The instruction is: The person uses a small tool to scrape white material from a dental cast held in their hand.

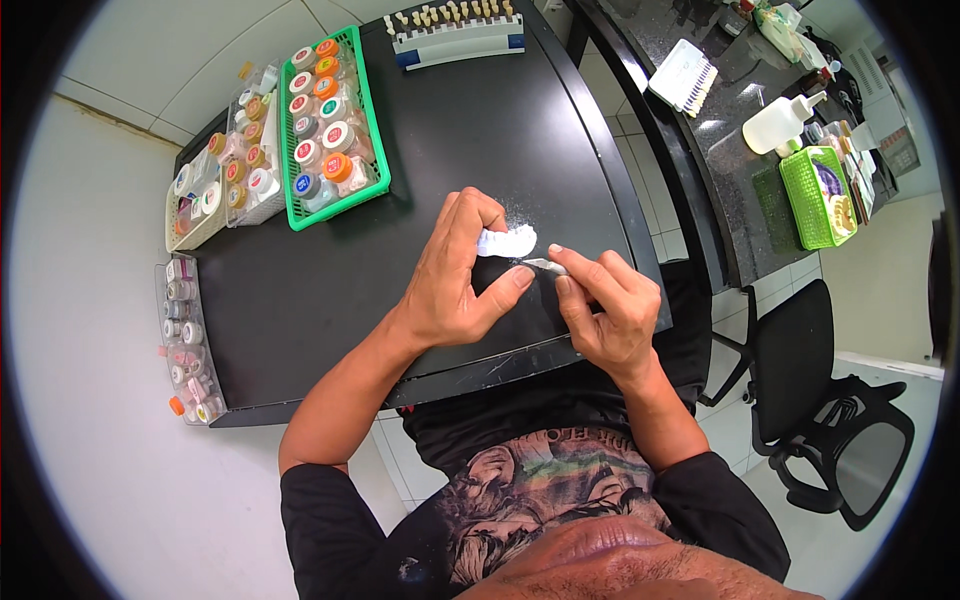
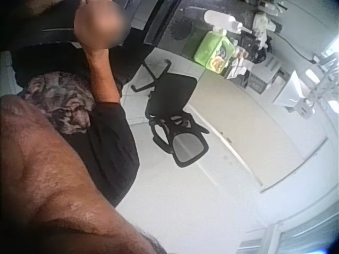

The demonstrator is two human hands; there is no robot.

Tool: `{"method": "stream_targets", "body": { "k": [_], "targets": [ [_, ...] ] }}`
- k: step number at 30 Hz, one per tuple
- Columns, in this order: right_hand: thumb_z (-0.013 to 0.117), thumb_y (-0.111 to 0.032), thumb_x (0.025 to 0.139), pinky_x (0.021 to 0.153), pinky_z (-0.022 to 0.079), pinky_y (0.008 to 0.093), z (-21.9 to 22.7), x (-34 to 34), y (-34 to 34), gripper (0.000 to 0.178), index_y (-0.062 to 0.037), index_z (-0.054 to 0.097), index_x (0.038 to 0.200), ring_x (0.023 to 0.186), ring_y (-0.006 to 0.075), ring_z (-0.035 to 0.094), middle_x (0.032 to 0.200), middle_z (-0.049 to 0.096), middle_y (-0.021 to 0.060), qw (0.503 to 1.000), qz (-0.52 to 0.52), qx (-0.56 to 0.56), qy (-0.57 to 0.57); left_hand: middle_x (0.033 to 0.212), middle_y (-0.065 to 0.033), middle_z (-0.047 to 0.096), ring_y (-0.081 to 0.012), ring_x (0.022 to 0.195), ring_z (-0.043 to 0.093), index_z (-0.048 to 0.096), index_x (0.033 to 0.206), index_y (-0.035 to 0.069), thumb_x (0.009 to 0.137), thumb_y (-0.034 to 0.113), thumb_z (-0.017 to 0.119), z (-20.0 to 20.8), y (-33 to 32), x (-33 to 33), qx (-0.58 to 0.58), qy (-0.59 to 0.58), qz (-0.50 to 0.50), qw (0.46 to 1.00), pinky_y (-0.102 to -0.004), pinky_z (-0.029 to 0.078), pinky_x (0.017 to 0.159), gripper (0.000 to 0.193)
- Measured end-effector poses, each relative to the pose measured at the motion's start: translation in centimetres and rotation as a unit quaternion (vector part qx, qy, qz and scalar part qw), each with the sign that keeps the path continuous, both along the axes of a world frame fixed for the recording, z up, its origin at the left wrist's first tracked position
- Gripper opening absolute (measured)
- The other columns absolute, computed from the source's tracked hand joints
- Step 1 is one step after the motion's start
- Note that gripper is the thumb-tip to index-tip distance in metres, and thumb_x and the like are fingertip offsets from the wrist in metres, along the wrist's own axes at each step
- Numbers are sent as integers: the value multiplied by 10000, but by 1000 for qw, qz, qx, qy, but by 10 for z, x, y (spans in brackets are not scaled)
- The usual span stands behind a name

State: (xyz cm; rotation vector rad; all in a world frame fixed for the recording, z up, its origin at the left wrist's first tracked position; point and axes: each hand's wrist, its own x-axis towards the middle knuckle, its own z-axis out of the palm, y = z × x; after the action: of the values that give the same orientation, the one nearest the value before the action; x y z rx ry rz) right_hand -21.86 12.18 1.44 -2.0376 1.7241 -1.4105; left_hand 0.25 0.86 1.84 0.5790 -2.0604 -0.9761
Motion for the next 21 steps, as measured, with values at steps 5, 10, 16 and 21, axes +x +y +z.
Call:
{"method": "stream_targets", "body": {
  "k": [5, 10, 16, 21],
  "targets": [
    [913, -95, 941, 554, 464, 391, 0, 0, -1, 368, -119, 901, 1308, 561, 206, 561, 752, 553, 27, 1000, 2, -10, 24, 1175, -130, 582, -321, 1066, 554, 569, 1262, 29, 976, 218, 932, -1, 0, -1, -32, -27, 17, 999, -444, 487, 906, 500],
    [925, -102, 934, 551, 461, 388, -1, 1, 0, 378, -129, 902, 1310, 559, 200, 560, 756, 552, 21, 999, -2, -1, 39, 1175, -134, 585, -335, 1057, 554, 574, 1270, 33, 992, 277, 955, -4, -2, 0, -62, -29, 11, 998, -451, 492, 898, 531],
    [927, -106, 938, 551, 459, 390, 0, 1, -1, 378, -134, 898, 1314, 560, 202, 557, 765, 554, 21, 999, -1, 0, 44, 1191, -157, 567, -324, 1096, 552, 564, 1243, 35, 1028, 274, 909, -3, 1, 0, -36, -39, 6, 999, -443, 481, 978, 472],
    [927, -109, 941, 555, 462, 390, -2, 1, -1, 383, -134, 895, 1322, 564, 205, 561, 768, 556, 24, 999, -1, 5, 46, 1189, -154, 569, -320, 1088, 552, 564, 1242, 38, 1025, 253, 908, -4, 1, 0, -35, -41, 7, 998, -434, 481, 963, 460]
  ]
}}
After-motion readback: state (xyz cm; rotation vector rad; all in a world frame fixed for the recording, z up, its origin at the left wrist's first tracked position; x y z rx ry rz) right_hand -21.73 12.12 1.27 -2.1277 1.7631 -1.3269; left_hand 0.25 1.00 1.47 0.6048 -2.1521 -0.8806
